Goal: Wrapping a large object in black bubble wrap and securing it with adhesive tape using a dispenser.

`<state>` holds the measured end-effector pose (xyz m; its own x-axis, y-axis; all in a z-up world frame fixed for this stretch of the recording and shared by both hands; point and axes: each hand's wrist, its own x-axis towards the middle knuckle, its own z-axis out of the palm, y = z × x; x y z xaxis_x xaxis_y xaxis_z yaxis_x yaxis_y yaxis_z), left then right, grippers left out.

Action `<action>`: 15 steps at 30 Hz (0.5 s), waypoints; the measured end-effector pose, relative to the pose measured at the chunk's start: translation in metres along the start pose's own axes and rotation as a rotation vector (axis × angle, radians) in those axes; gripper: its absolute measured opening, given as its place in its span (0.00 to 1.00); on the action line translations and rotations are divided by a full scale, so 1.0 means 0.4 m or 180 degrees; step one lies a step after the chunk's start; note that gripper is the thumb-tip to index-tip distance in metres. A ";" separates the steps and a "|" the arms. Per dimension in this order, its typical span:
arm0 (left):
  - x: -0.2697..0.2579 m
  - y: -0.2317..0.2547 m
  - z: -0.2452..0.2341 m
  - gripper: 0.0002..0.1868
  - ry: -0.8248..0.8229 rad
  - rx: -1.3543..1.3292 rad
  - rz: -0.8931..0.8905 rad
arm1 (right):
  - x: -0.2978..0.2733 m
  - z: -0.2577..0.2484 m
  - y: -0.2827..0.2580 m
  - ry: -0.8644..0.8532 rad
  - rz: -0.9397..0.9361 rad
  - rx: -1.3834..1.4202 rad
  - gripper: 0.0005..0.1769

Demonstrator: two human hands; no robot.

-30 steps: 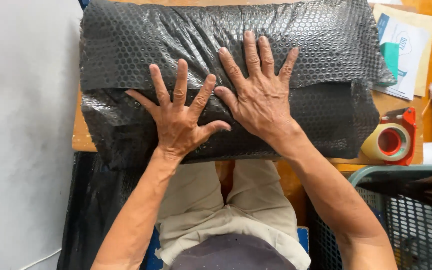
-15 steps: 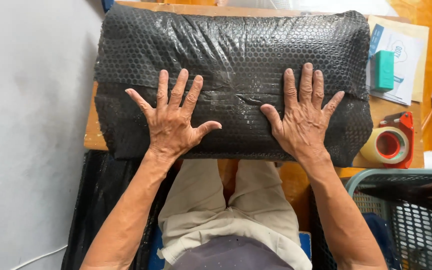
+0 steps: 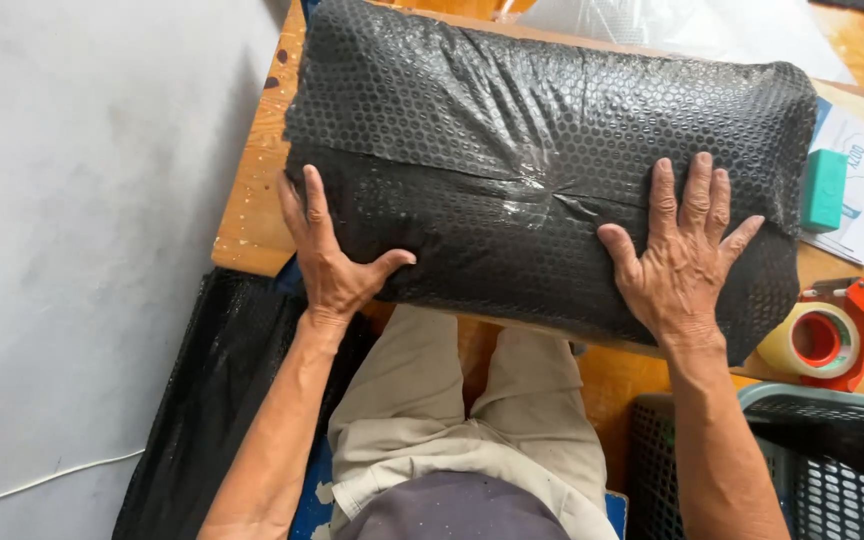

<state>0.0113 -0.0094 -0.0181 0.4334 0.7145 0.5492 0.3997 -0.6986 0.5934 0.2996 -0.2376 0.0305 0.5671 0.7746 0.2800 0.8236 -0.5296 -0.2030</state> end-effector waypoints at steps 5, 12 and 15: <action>-0.010 0.011 0.014 0.72 0.0118 -0.0292 0.0094 | 0.008 -0.035 0.004 -0.0316 0.0215 0.0154 0.46; 0.106 -0.019 -0.078 0.50 0.0227 -0.1859 -0.1665 | 0.093 -0.074 -0.123 0.0243 -0.0430 0.0286 0.49; 0.191 -0.065 -0.081 0.42 -0.0302 -0.2224 -0.1958 | 0.163 -0.038 -0.214 -0.0044 -0.0836 0.0591 0.40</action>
<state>0.0082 0.0646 0.0275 0.3832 0.9236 -0.0109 0.0180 0.0044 0.9998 0.2662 -0.1470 0.0806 0.3343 0.8817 0.3331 0.9253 -0.2399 -0.2936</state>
